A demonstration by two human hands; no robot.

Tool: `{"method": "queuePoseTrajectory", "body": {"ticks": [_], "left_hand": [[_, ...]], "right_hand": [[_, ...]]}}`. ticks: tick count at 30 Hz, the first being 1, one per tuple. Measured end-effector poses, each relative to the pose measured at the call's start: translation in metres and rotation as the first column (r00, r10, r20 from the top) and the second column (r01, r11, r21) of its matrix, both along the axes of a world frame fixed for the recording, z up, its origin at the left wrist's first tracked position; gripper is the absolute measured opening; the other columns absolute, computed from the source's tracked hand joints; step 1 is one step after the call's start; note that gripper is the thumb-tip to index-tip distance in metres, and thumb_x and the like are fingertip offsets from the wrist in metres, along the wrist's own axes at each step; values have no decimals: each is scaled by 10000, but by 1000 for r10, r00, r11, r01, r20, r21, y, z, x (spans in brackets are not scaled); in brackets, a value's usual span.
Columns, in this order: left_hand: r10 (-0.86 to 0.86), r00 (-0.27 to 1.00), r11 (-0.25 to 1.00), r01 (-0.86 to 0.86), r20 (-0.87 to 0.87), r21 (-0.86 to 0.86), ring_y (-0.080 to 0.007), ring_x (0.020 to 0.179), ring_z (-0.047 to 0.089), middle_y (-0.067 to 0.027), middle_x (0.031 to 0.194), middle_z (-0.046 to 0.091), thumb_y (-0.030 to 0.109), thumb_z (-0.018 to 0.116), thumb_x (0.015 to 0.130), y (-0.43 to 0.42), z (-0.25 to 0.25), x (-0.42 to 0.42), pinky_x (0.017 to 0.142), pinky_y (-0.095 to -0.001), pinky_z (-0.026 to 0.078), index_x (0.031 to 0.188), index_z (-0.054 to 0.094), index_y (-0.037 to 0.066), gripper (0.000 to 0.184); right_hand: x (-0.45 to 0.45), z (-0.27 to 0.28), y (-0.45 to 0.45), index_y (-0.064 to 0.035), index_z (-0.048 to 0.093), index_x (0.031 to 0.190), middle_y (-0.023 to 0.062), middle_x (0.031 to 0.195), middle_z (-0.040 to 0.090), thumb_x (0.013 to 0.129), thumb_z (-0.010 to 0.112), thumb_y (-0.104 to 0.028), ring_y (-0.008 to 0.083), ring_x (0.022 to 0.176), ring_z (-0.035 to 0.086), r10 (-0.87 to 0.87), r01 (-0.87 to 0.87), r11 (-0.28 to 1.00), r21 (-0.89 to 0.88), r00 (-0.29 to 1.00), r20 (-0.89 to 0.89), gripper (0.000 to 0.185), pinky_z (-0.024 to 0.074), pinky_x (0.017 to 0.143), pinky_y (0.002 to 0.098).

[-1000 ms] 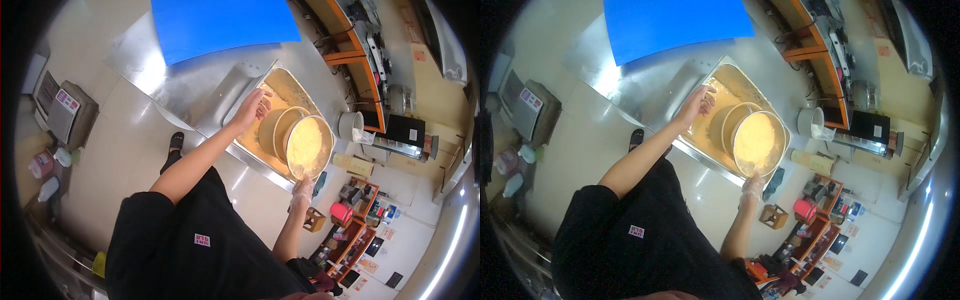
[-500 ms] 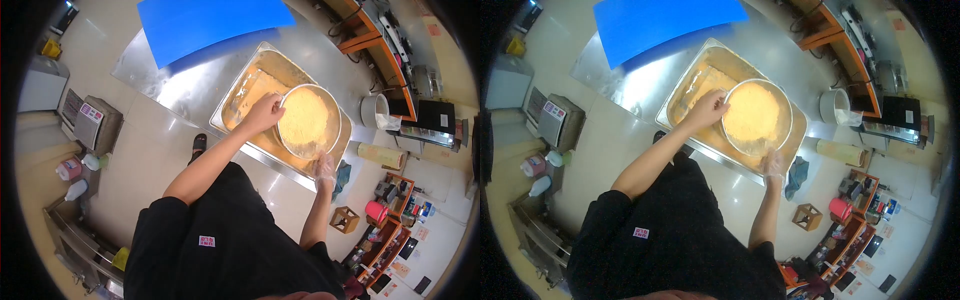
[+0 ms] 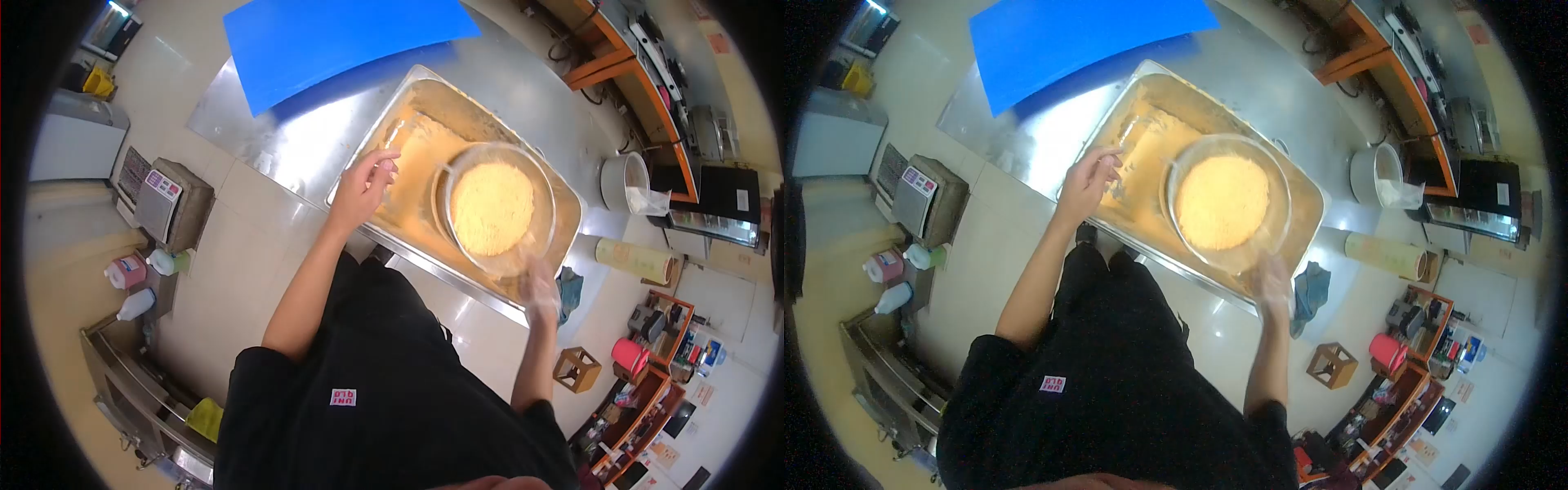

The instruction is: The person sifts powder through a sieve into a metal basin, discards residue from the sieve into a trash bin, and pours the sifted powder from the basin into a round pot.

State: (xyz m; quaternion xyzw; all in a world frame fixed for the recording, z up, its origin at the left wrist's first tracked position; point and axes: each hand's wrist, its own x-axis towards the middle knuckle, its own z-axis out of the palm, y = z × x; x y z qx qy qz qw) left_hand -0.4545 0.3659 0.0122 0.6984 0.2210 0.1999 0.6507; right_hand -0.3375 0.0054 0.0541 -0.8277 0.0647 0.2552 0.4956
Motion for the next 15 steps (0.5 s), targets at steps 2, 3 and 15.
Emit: {"method": "queuePoseTrajectory", "body": {"ticks": [2,3,15], "left_hand": [[-33,999,997,34,-10,73,-151,791,673,-105,921,688,216,492,1037,-3,6,-2,726,-282,534,1200,635,23,290],[-23,1000,999,23,1,45,-147,786,668,-101,917,686,208,483,1040,-6,4,-4,727,-281,535,1200,633,18,290],[88,977,990,-65,193,-122,-114,768,631,-75,902,649,172,405,1067,6,1,-8,737,-276,536,1201,611,-2,302]], "right_hand": [[3,2,16,-98,597,1082,-36,671,437,988,590,-335,66,534,396,-103,114,992,49,978,-181,255,330,496,234],[5,-14,-15,-95,596,1129,-33,699,449,987,593,-336,70,544,406,72,-72,997,-16,997,4,280,337,501,236],[20,0,-42,-48,580,1261,207,1055,635,873,620,-168,367,961,600,380,-324,879,-350,919,103,408,490,838,441]]}}
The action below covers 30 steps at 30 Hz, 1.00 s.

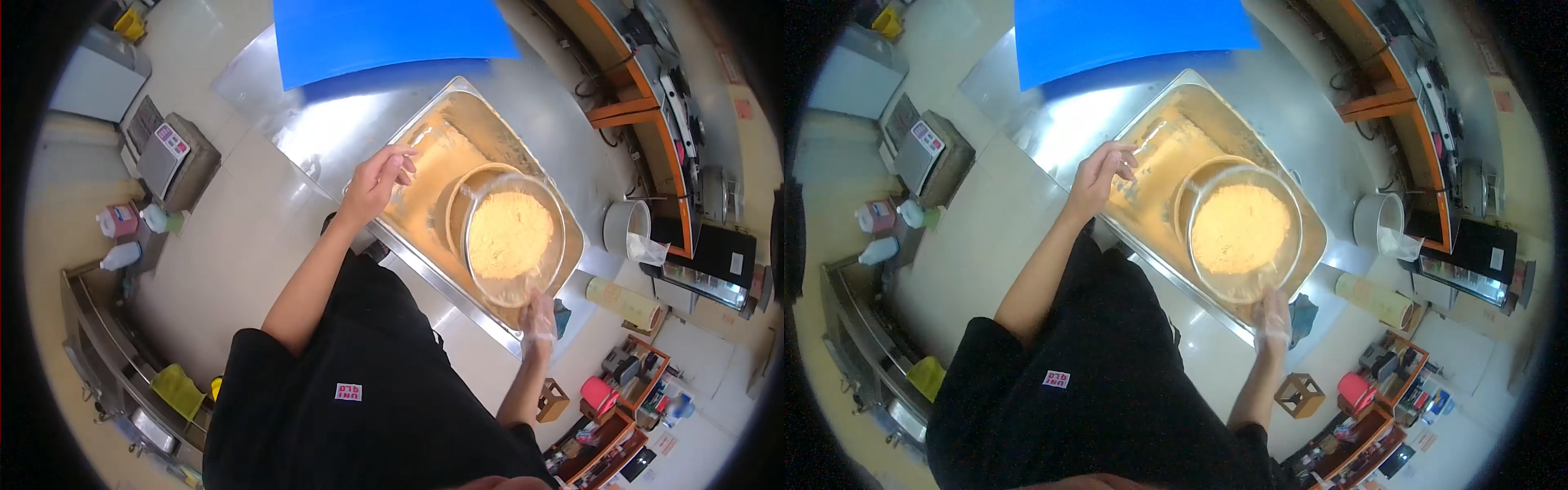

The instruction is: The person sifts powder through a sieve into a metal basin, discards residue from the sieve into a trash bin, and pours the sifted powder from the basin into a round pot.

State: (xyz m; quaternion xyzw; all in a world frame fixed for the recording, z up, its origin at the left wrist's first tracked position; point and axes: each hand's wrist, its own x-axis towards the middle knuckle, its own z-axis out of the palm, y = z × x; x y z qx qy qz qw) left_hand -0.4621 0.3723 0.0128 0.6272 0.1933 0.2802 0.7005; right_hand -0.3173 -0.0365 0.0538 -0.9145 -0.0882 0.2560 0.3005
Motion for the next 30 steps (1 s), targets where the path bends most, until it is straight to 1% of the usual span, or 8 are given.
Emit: {"method": "queuePoseTrajectory", "body": {"ticks": [4,7,11,14,17,20,24,30], "left_hand": [[-6,1000,998,7,17,-56,-115,769,631,-74,898,640,182,398,1073,-4,-2,-5,745,-277,533,1196,611,2,305],[48,997,995,-41,68,-94,-115,766,629,-71,890,636,194,391,1077,3,-4,-3,748,-278,531,1191,611,3,313],[40,995,993,-29,96,-113,-112,760,625,-65,884,634,209,387,1082,3,-6,-4,734,-274,524,1183,614,5,322],[50,993,990,-36,104,-134,-131,794,622,-79,917,625,222,348,1091,3,-10,-9,778,-289,523,1210,591,-8,355],[61,993,993,-50,106,-106,-127,796,621,-74,911,626,224,349,1091,2,-8,-5,778,-287,523,1202,593,-7,354],[60,993,990,-46,103,-135,-124,796,618,-68,900,623,231,358,1090,4,-8,-9,778,-285,523,1191,600,0,349],[42,991,989,-24,127,-146,-119,794,617,-57,892,620,248,372,1088,2,-13,-9,760,-282,524,1186,609,11,349],[55,990,989,-36,131,-144,-110,780,610,-46,874,609,265,388,1084,11,-12,-14,733,-277,520,1186,615,11,356]], "right_hand": [[2,-45,-19,-60,640,1152,-25,635,478,1012,499,-258,93,524,449,129,-132,991,-10,948,290,280,389,490,252],[1,3,-3,-41,627,1125,-59,568,385,1024,498,-380,85,443,362,-329,358,932,60,903,-277,377,330,432,244],[-1,-36,-7,-61,561,1128,31,726,542,1008,483,-339,166,569,494,-176,181,967,181,983,-40,312,389,510,293],[-22,17,30,-172,490,827,-66,560,388,1007,523,-429,82,404,337,-412,454,884,110,869,-275,315,255,391,254],[-24,-13,33,-158,521,862,-68,536,372,996,538,-434,72,399,340,-365,369,889,270,929,-67,307,253,372,246],[-7,-44,-2,-163,524,840,-69,522,370,983,588,-374,60,400,336,112,-228,970,79,715,691,262,256,366,239],[-19,-29,-4,-169,564,892,-78,535,383,973,618,-348,48,412,338,-396,390,850,355,916,-60,204,265,381,220],[-46,33,48,-191,562,896,-86,593,441,980,607,-373,17,465,380,-516,595,782,185,785,-342,206,303,416,185]]}}
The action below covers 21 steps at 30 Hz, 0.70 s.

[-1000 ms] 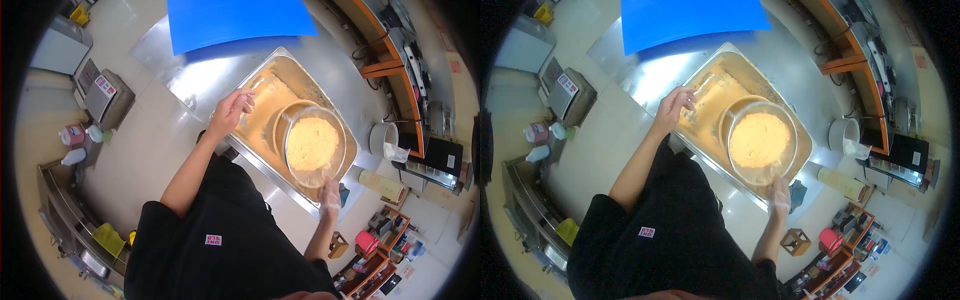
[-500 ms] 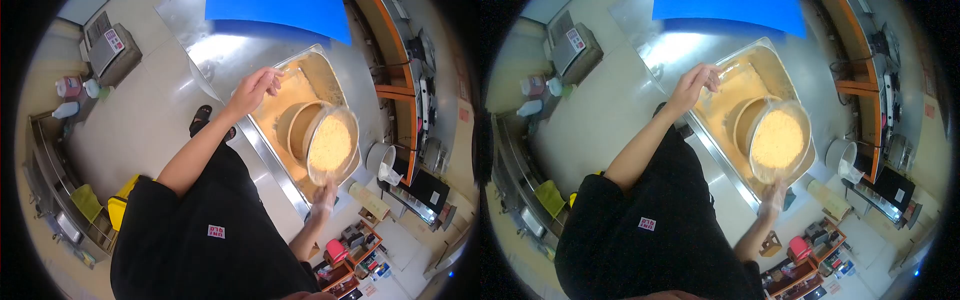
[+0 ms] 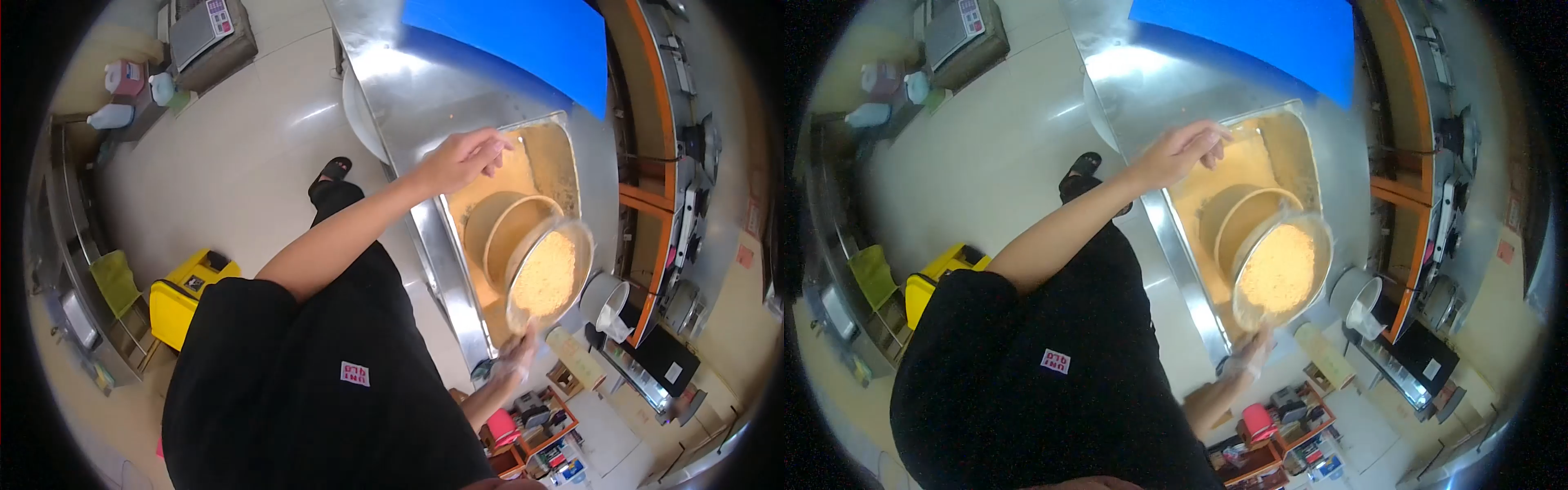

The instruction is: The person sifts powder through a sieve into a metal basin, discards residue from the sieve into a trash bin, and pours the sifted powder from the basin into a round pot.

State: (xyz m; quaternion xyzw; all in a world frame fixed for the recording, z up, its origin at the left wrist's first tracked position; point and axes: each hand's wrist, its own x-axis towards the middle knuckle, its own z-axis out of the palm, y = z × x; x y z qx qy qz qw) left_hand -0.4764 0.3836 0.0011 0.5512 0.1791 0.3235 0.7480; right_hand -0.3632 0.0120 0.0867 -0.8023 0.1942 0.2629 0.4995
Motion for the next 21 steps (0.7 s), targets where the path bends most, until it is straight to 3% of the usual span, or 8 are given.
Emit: {"method": "queuePoseTrajectory", "body": {"ticks": [2,3,6,11,14,17,19,21], "left_hand": [[-10,1000,999,11,-21,36,-108,775,609,-43,868,604,270,392,1083,-4,8,1,732,-275,518,1184,615,10,357],[-34,999,999,34,-28,3,-108,775,610,-41,865,603,271,392,1083,-12,6,0,734,-273,517,1182,617,10,359],[-7,1000,1000,7,-4,-23,-110,774,611,-37,853,601,274,393,1081,4,2,4,738,-270,515,1177,621,12,360],[-19,1000,1000,19,-2,-11,-112,774,613,-33,844,601,276,389,1081,-5,3,1,740,-267,514,1179,624,25,358],[0,1000,999,0,12,-41,-111,773,614,-34,859,605,281,384,1082,-2,4,-2,741,-269,516,1188,622,36,357],[0,1000,1000,0,-9,-21,-106,766,611,-34,865,606,280,375,1085,-4,5,-2,737,-268,512,1182,623,31,364],[-5,1000,1000,4,-4,-28,-106,765,610,-35,863,604,279,372,1086,-11,3,-2,734,-266,509,1180,623,30,366],[4,1000,999,-3,31,-35,-107,765,610,-35,861,604,278,367,1087,-2,3,0,731,-263,506,1179,623,30,368]], "right_hand": [[11,-44,-37,-144,583,1035,-53,666,502,995,559,-371,42,493,407,67,-78,996,32,962,265,232,317,437,188],[8,-41,-41,-102,585,1150,-16,754,554,1003,539,-348,61,549,434,87,-85,996,-20,953,289,290,340,486,184],[17,-8,-27,29,550,1282,135,957,646,1005,528,-173,232,768,599,97,-96,994,-56,995,15,344,500,701,275],[0,-30,-42,-18,590,1242,47,872,598,1020,492,-295,101,659,514,338,-267,935,-234,870,359,369,408,543,241],[19,-21,-25,3,554,1295,151,1025,659,993,536,-210,273,879,640,95,-92,995,-28,987,127,370,517,749,351],[14,-35,-42,-77,574,1257,60,836,601,993,536,-324,139,685,558,224,-183,971,-151,918,327,364,439,561,266],[0,-35,-41,-131,588,1130,-36,662,501,997,536,-378,59,506,424,389,-290,920,-265,768,508,286,319,424,218],[-13,9,-3,-163,565,954,-84,572,448,999,533,-391,20,424,360,83,-83,997,-6,994,77,234,266,368,194]]}}
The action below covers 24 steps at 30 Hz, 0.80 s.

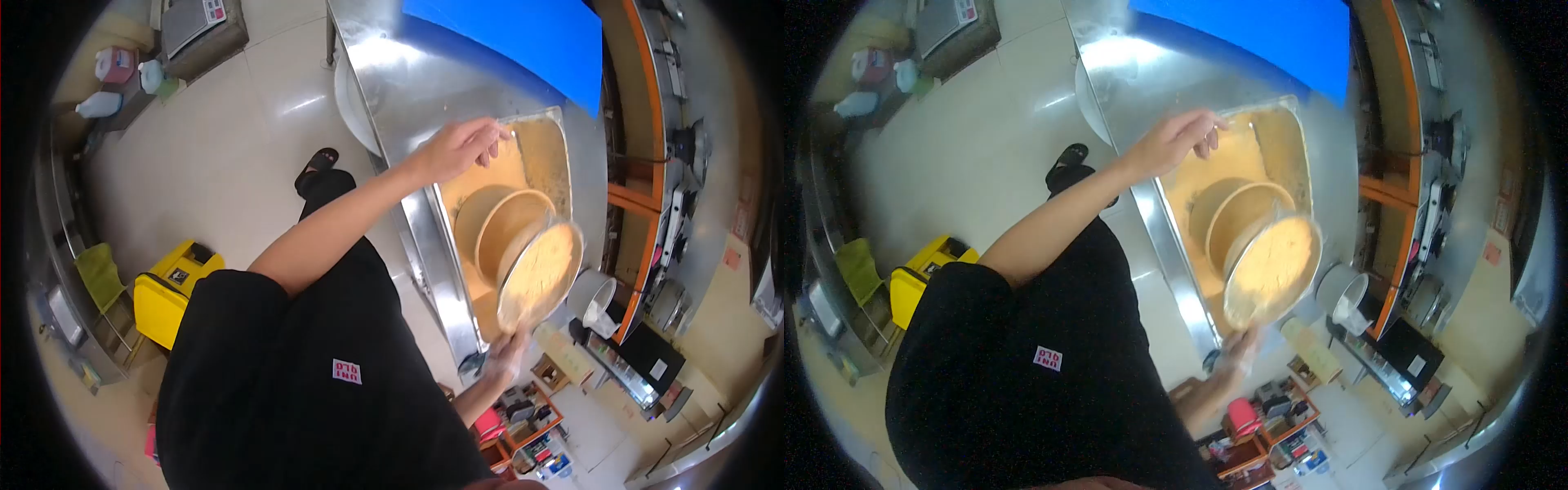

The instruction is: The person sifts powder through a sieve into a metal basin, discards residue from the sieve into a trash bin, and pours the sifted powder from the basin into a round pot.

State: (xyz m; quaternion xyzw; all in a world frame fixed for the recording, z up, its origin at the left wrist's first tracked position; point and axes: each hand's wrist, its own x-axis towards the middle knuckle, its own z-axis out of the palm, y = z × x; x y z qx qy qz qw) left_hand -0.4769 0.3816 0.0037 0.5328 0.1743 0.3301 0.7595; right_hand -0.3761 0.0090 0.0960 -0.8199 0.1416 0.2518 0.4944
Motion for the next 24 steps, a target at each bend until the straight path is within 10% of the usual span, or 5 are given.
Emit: {"method": "queuePoseTrajectory", "body": {"ticks": [5,9,24], "left_hand": [[0,999,1000,0,-41,14,-108,772,605,-41,869,605,278,369,1086,-1,0,1,744,-264,503,1179,621,24,369],[-7,1000,1000,7,-19,-6,-113,782,597,-42,879,604,280,373,1085,0,3,-2,761,-268,501,1184,623,29,367],[7,1000,999,-8,3,48,-115,749,609,-55,880,600,277,351,1091,2,2,4,735,-278,518,1202,599,15,378]], "right_hand": [[28,-54,-15,-109,616,1189,-83,542,419,990,530,-377,45,395,342,139,-164,984,76,956,259,345,256,355,199],[2,-2,-20,-144,584,941,-69,517,390,1013,506,-356,72,395,333,10,-9,1000,10,997,-82,238,259,373,229],[28,-40,-39,-127,560,920,-52,474,341,999,540,-432,102,349,319,118,-115,993,-30,986,116,316,256,346,269]]}}
